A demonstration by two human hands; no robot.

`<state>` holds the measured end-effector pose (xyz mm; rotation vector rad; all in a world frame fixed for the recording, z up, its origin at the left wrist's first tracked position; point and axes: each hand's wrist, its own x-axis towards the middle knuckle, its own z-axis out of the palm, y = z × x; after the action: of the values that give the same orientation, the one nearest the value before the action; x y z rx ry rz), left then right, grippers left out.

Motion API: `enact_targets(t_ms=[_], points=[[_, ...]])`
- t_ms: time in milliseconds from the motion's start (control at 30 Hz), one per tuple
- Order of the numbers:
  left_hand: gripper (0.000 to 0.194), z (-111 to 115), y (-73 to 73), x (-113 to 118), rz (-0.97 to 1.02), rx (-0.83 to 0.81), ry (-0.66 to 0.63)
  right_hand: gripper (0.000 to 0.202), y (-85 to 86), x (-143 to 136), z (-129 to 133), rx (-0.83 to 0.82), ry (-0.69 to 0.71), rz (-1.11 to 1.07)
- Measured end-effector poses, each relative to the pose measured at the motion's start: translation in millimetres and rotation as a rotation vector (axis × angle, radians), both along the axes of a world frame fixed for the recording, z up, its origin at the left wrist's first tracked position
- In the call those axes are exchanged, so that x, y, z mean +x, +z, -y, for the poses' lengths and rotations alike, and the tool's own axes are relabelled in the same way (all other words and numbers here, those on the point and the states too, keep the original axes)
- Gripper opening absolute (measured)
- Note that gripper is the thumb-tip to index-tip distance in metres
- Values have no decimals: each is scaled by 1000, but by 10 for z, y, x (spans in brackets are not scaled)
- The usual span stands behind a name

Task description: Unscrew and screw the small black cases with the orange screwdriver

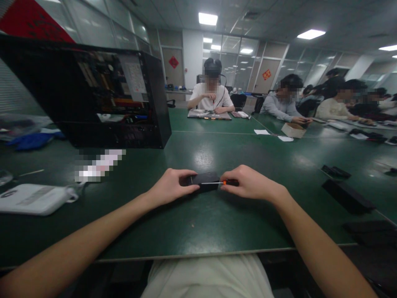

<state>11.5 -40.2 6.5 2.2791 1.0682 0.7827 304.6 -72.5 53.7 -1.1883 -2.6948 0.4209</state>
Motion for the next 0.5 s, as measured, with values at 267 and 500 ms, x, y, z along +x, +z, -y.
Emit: enact_targets(t_ms=[267, 500], points=[[43, 18, 1, 17, 5, 27, 21, 31, 23, 24, -2, -15, 10, 4], [44, 10, -2, 9, 7, 28, -8, 28, -50, -72, 17, 41, 8, 18]])
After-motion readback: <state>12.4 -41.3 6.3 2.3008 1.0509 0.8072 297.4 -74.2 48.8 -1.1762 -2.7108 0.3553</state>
